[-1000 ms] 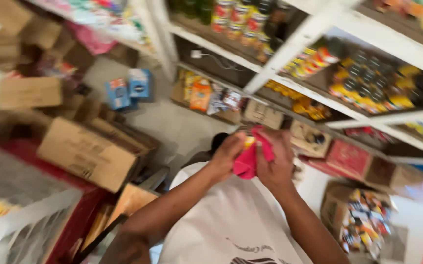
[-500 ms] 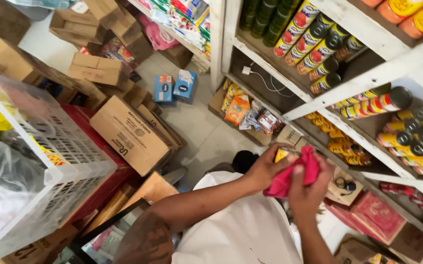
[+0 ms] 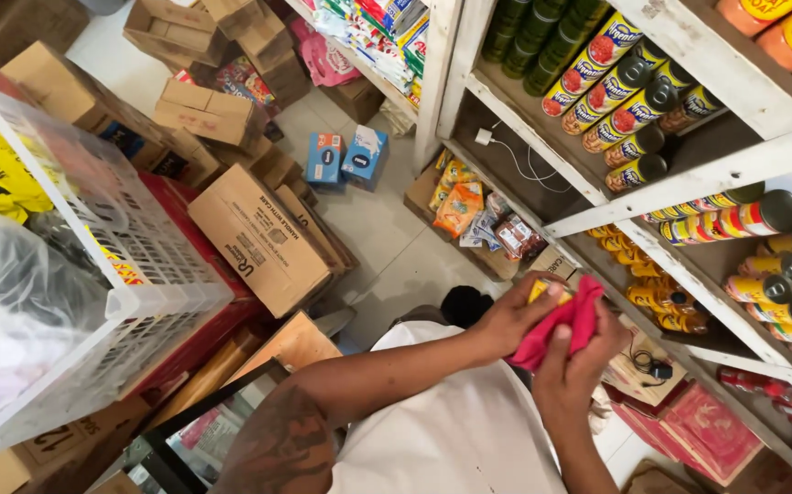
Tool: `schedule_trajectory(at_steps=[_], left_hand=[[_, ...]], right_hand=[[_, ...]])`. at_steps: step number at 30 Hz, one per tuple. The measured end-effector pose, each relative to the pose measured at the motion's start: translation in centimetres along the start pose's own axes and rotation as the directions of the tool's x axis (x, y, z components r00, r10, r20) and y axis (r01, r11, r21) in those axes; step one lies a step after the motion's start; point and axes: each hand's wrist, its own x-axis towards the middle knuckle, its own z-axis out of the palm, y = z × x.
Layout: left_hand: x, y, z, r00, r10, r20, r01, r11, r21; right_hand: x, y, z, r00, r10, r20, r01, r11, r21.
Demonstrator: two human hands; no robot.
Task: Wiping down canned food items with a cloth and organizing them on shelves.
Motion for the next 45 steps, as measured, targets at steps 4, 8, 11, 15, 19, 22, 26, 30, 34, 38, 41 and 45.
schedule_trajectory(at_steps=[4,8,11,15,19,22,26,30,34,38,41,45], left_hand=[[0.0,-1.4,0.3,0.999,0.028,-0.027,-0.028,1.0,-0.002],[-1.2,0.6,0.9,1.0,-0.03,0.001,0.029,0.978,0.205],[1.3,-1.9,-0.2,0.979,-0.205,-0.022,0.206,0.974,0.095],[1.1,-1.1,-0.5,0.988,0.063,-0.142,-0.04,0.986,0.16],[0.1,-1.8,0.8,0.992,-0.118,-0.04,0.123,0.977,0.172],[0.2,-0.5,0.9,0.999,-0.029,-0.014,0.031,0.985,0.171],[0.4,-0.1,0.2,0.998,-0.05,0.041,0.054,0.993,-0.108],[0.6,-0.3,-0.7,1.0,0.014,-0.021,-0.016,0.997,-0.08],[0.6,0.4,-1.3,0.999,-0.02,-0.03,0.018,0.997,-0.071],[0.1,1.0,-1.2,0.999,-0.004,-0.033,0.005,0.999,0.032],[0.1,1.1,-1.0,1.0,-0.008,-0.011,0.008,1.0,0.013],[0.2,1.0,-0.3,0.999,-0.048,-0.001,0.048,0.998,-0.039]], right_hand=[[0.9,1.1,0.0,1.0,0.005,0.013,-0.006,0.997,0.077],[3.0,-0.2,-1.0,1.0,0.006,-0.002,-0.006,0.986,0.169],[0.7,2.4,0.9,0.985,0.159,0.073,-0.157,0.987,-0.032],[-0.4,1.5,1.0,0.995,-0.035,0.089,0.033,0.999,0.025],[1.5,2.8,-0.2,0.989,0.13,0.068,-0.136,0.987,0.081],[1.9,3.4,-1.0,0.985,0.161,0.062,-0.169,0.973,0.155],[0.8,4.1,-1.3,0.979,0.127,0.16,-0.161,0.962,0.221],[1.4,1.7,-1.8,0.922,0.262,0.285,-0.318,0.933,0.169],[1.2,2.3,-2.4,0.897,0.27,0.351,-0.367,0.895,0.252],[1.0,4.3,-3.1,0.928,0.265,0.262,-0.33,0.91,0.251],[1.0,4.3,-3.3,0.882,0.441,0.164,-0.47,0.832,0.294],[1.9,2.2,-2.8,0.895,0.398,0.201,-0.443,0.847,0.294]])
